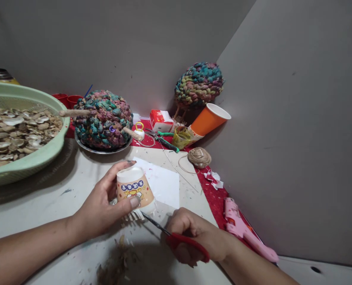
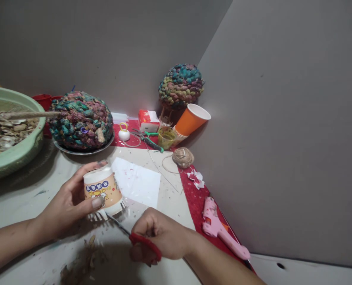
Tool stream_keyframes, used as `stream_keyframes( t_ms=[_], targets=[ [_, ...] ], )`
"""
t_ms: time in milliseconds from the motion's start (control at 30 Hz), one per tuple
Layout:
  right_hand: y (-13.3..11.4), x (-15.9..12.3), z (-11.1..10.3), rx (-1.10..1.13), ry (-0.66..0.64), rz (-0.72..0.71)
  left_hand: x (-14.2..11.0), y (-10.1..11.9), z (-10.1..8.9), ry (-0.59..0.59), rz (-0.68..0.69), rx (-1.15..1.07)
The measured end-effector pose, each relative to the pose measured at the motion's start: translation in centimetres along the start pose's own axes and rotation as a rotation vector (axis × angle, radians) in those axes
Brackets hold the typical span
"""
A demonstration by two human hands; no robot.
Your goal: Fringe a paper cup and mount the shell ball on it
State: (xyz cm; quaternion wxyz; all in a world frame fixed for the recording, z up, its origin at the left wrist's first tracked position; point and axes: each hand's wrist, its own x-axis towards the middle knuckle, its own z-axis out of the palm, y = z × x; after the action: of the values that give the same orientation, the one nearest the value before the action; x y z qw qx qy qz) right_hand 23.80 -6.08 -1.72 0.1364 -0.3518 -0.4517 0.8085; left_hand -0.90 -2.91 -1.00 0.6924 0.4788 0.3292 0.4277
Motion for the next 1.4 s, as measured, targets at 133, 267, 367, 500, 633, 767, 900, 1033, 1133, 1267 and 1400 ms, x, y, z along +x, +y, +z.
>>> stream_keyframes(
  t_ms=[133,267,367,500,633,767,900,1033,1133,1267,1400],
  targets=[
    [0.04,0.01,-0.05,0.011,0.003,0.000,-0.07,0.06,-0.02,0.004,0.003,0.022],
    [0.23,0.03,-0.21,0.002,-0.008,-0.001,0.02,0.10,-0.10,0.013,0.027,0.087],
    [0.30,0.05,-0.31,-0.011,-0.029,-0.008,0.17,0.17,-0.15,0.005,0.026,0.122],
    [0.22,0.13,-0.34,-0.019,-0.031,0.005,0.22,0.17,-0.22,-0.002,0.006,0.146],
    [0.24,0.24,-0.33,-0.015,-0.031,0.008,0.09,0.08,-0.37,-0.012,0.004,0.159],
    [0.45,0.16,-0.34,-0.004,-0.014,0.024,-0.02,0.10,-0.38,-0.020,0.005,0.160],
    [0.57,0.08,-0.49,-0.003,-0.047,0.008,0.00,0.11,-0.07,-0.032,0.026,0.124],
    [0.43,0.15,-0.63,-0.001,-0.083,0.019,-0.10,-0.11,0.09,-0.051,0.048,0.110],
    [0.30,0.18,-0.64,-0.005,-0.103,0.033,-0.32,-0.24,-0.03,-0.099,0.065,0.152],
    [0.24,0.19,-0.57,-0.016,-0.094,0.050,-0.46,-0.16,-0.07,-0.148,0.054,0.186],
    [0.01,0.19,-0.33,-0.034,-0.066,0.070,-0.32,-0.03,0.09,-0.117,0.036,0.172]
  ],
)
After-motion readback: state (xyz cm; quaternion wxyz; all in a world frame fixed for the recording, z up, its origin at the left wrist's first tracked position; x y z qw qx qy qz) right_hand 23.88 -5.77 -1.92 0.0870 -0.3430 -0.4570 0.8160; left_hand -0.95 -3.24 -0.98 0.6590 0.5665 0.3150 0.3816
